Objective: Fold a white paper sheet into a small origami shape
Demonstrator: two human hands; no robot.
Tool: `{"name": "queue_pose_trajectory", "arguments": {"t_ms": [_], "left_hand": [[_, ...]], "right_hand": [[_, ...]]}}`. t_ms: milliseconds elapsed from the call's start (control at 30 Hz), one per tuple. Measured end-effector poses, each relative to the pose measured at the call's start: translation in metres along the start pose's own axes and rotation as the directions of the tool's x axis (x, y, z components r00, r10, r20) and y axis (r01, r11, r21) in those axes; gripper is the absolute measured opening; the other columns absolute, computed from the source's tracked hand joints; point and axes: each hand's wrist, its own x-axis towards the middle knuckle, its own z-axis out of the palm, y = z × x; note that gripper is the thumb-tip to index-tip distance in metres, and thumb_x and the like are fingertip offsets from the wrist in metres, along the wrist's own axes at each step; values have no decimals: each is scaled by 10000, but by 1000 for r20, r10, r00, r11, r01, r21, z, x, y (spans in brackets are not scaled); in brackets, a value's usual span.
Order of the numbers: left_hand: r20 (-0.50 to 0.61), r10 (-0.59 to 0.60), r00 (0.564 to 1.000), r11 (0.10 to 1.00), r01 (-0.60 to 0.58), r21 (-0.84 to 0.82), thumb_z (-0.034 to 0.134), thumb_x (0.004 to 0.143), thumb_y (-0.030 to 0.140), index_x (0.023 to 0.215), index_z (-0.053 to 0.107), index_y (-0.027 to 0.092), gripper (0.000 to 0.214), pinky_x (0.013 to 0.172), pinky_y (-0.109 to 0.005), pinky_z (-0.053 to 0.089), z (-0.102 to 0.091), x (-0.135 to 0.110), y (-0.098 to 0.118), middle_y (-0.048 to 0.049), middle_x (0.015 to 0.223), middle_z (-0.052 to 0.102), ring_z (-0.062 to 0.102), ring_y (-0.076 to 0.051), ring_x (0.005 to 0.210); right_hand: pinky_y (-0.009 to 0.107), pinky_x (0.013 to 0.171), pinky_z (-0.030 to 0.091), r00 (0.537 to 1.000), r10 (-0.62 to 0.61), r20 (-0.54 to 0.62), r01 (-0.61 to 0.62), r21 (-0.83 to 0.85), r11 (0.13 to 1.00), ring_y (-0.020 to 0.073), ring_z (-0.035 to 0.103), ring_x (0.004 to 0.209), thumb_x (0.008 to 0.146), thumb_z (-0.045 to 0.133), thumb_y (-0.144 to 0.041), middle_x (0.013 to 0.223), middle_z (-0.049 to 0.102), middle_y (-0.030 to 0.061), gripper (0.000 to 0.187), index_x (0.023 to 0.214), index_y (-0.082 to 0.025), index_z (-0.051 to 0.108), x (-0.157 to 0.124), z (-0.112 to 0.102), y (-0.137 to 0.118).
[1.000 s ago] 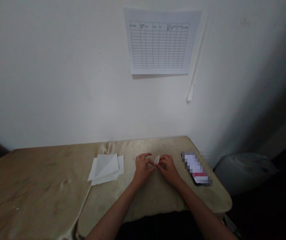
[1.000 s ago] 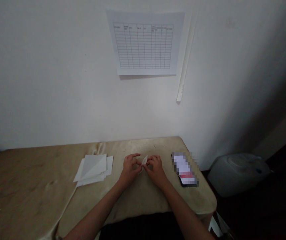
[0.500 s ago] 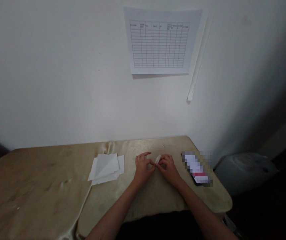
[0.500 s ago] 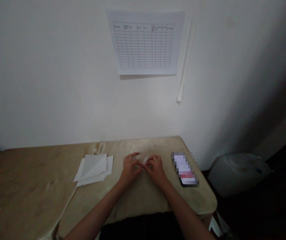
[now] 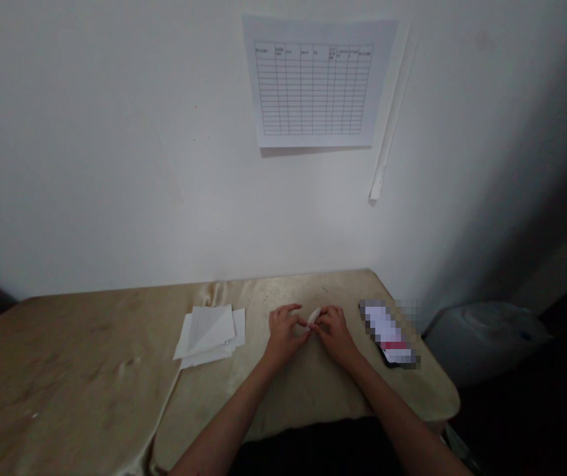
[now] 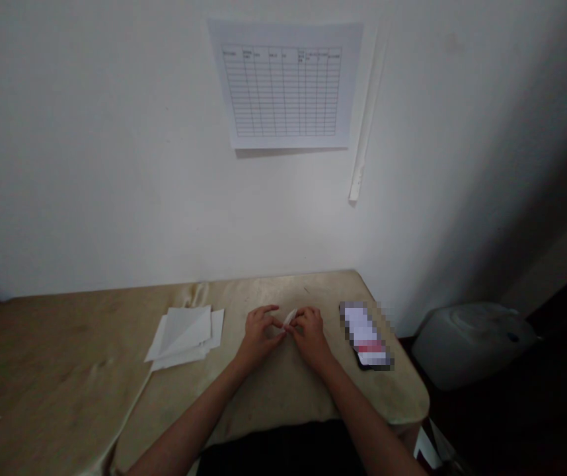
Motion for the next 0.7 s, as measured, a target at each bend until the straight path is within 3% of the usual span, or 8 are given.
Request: {"name": "queue_pose_trajectory", "arguments": {"t_ms": [233, 400, 567, 700], "left_hand": [[18, -30, 999, 999, 29, 34, 774, 749, 154, 812, 757, 239, 107, 1079, -499, 355, -3, 3, -1, -43, 1303, 643, 523, -282, 1235], [32, -48, 998, 998, 47, 39, 770, 766, 161, 791, 764, 241, 84, 1085, -495, 347, -4, 4, 0, -39, 1295, 652, 524, -277, 1241], [39, -47, 998, 998, 46, 36, 768, 794, 212, 811, 772, 250, 42, 1090, -508, 341, -5, 4, 0, -43, 1302, 647, 519, -282, 1246], [54, -81, 995, 995, 78, 58, 766, 817, 256, 818, 773, 253, 8, 1111, -546, 305, -4, 3, 0, -48, 1290, 653, 510, -293, 1256]], "right_hand": [[477, 1025, 421, 996, -48, -80, 37, -130, 991, 279, 502, 1124, 877, 701, -297, 1088, 599, 82, 66, 909, -239, 702, 1, -6, 4], [475, 1030, 419, 987, -97, -130, 62, -247, 967, 280, 501, 1150, 872, 709, -313, 1174, 588, 81, 291, 1159, -280, 674, 1, -12, 0], [454, 1039, 380, 990, -132, -46, 115, -260, 959, 271, 505, 1155, 881, 706, -281, 1141, 639, 61, 49, 897, -281, 752, 2, -13, -2], [431, 1024, 351, 997, -79, 4, 78, -212, 974, 254, 538, 1089, 864, 727, -270, 1005, 698, 42, 57, 811, -256, 742, 4, -11, 3]]}}
